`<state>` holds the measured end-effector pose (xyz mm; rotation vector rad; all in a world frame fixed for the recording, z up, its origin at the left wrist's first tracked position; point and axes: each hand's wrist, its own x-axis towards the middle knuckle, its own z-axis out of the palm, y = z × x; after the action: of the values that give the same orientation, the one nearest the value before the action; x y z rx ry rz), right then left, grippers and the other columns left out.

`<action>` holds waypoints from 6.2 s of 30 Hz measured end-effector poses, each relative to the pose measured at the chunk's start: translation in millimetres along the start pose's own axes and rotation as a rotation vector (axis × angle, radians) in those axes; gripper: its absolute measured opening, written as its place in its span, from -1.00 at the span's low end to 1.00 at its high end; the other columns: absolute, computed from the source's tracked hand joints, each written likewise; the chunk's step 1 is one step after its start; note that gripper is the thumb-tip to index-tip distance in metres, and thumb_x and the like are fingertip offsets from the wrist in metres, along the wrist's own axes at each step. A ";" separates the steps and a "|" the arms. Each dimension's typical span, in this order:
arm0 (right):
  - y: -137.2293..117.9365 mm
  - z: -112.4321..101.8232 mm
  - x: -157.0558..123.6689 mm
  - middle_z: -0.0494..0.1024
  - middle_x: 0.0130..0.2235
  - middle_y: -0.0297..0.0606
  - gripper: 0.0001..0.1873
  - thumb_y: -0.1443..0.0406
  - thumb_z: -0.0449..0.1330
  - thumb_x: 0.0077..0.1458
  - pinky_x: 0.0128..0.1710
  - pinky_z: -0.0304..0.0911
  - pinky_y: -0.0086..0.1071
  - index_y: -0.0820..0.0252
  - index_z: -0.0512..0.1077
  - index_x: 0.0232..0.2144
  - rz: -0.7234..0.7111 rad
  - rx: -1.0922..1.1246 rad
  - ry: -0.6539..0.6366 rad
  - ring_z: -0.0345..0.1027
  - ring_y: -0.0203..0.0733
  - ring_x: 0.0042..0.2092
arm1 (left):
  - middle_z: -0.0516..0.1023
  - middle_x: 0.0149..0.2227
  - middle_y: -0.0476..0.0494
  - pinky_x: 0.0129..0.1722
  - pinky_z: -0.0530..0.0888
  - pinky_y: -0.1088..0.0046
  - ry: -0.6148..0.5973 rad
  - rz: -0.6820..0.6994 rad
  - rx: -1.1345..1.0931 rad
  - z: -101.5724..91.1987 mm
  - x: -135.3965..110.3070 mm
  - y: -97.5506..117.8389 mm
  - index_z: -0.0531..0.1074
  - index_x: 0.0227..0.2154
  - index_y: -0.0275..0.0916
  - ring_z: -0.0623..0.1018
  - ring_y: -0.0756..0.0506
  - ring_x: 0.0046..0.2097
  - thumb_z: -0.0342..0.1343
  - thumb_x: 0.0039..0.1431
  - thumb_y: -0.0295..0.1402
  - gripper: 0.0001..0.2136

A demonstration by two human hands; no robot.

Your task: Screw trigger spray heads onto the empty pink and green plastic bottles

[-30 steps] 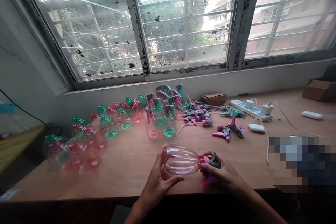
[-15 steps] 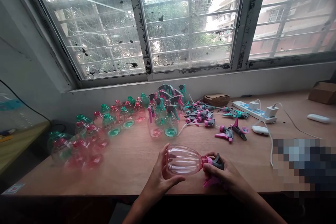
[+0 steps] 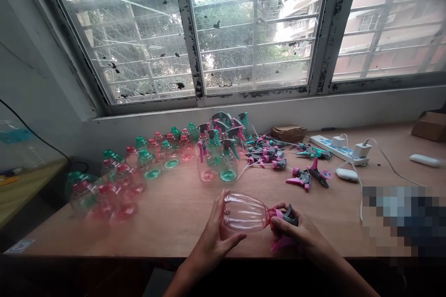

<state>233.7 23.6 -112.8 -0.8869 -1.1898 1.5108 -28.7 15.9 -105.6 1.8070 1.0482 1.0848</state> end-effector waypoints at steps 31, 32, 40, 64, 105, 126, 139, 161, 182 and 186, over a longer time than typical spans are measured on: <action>1.2 -0.7 0.0 0.64 -0.44 -0.35 -0.51 0.03 0.50 0.03 -0.39 0.39 -0.37 0.20 0.43 -0.18 0.007 0.041 -0.015 0.50 -0.22 -0.44 | -0.27 0.55 -0.14 0.42 0.05 -0.17 0.054 0.227 0.235 0.9 -3.5 -3.8 -0.22 0.45 0.24 -0.12 -0.37 0.52 0.18 0.35 -0.25 -0.19; 1.3 -0.4 -0.2 0.63 -0.45 -0.36 -0.50 0.03 0.50 0.03 -0.39 0.39 -0.38 0.20 0.43 -0.19 0.004 0.052 -0.012 0.50 -0.23 -0.44 | -0.29 0.55 -0.13 0.42 0.05 -0.17 0.051 0.245 0.243 1.2 -3.8 -3.1 -0.25 0.45 0.26 -0.12 -0.36 0.52 0.14 0.38 -0.27 -0.21; 3.5 -1.8 0.4 0.64 -0.45 -0.36 -0.50 0.03 0.50 0.03 -0.38 0.39 -0.35 0.19 0.41 -0.18 0.007 0.011 -0.017 0.51 -0.20 -0.44 | 0.02 0.49 -0.22 0.44 0.06 -0.10 0.070 0.144 0.207 0.9 -2.3 3.9 -0.07 0.44 0.14 0.08 -0.37 0.48 0.34 0.20 -0.17 -0.13; 2.7 -1.6 0.5 0.63 -0.44 -0.32 -0.49 0.00 0.49 0.00 -0.37 0.43 -0.26 0.17 0.43 -0.19 0.014 0.005 0.010 0.51 -0.13 -0.44 | 0.12 0.46 -0.25 0.43 0.16 0.00 0.070 0.061 0.059 1.1 -2.0 4.5 0.00 0.44 -0.01 0.21 -0.34 0.44 0.32 0.21 -0.14 -0.16; 4.6 -4.1 4.6 0.65 -0.42 -0.30 -0.49 0.03 0.49 0.04 -0.35 0.42 -0.29 0.20 0.41 -0.16 -0.011 -0.041 0.051 0.50 -0.16 -0.42 | 0.09 0.49 -0.14 0.45 0.09 0.03 0.082 0.075 0.157 -1.1 -1.5 4.9 -0.02 0.44 0.12 0.10 -0.28 0.49 0.26 0.28 -0.16 -0.23; 1.1 -1.4 1.4 0.64 -0.47 -0.35 -0.51 0.03 0.50 0.03 -0.38 0.40 -0.35 0.18 0.41 -0.20 0.004 -0.023 0.026 0.51 -0.20 -0.45 | 0.07 0.49 -0.11 0.43 0.14 -0.03 0.090 0.123 0.216 1.0 -1.1 4.4 -0.09 0.44 0.19 0.12 -0.31 0.48 0.26 0.28 -0.19 -0.19; 4.4 -2.8 1.9 0.64 -0.49 -0.34 -0.52 0.03 0.48 0.04 -0.40 0.41 -0.33 0.17 0.41 -0.18 -0.018 -0.047 0.015 0.50 -0.16 -0.46 | 0.13 0.48 -0.15 0.44 0.14 -0.01 0.125 0.140 0.191 1.4 -1.1 8.1 0.02 0.43 0.11 0.17 -0.29 0.47 0.24 0.31 -0.22 -0.27; 1.6 -6.4 0.3 0.64 -0.47 -0.35 -0.54 0.03 0.47 0.07 -0.37 0.38 -0.36 0.19 0.40 -0.20 -0.008 -0.058 -0.013 0.50 -0.21 -0.45 | 0.02 0.51 -0.12 0.46 0.08 0.02 0.068 0.143 0.181 1.4 -2.9 9.5 -0.12 0.44 0.18 0.08 -0.29 0.49 0.32 0.23 -0.20 -0.13; 0.6 -3.7 1.3 0.65 -0.42 -0.32 -0.56 0.06 0.46 0.10 -0.37 0.39 -0.32 0.20 0.42 -0.18 -0.025 -0.021 -0.029 0.52 -0.17 -0.42 | 0.06 0.50 -0.08 0.43 0.13 -0.03 0.106 0.157 0.273 -0.6 -0.7 -1.6 -0.10 0.43 0.24 0.12 -0.28 0.48 0.17 0.37 -0.25 -0.28; 2.3 -4.0 1.0 0.64 -0.43 -0.33 -0.55 0.05 0.46 0.09 -0.38 0.40 -0.30 0.19 0.41 -0.18 -0.015 -0.016 -0.028 0.52 -0.16 -0.43 | 0.12 0.47 -0.12 0.41 0.19 -0.02 0.113 0.142 0.236 0.4 -1.1 -1.0 -0.08 0.44 0.19 0.19 -0.31 0.46 0.22 0.33 -0.22 -0.25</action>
<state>236.6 25.5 -116.0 -0.8677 -1.2279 1.5083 -29.0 15.2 -106.9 2.0533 1.1694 1.2011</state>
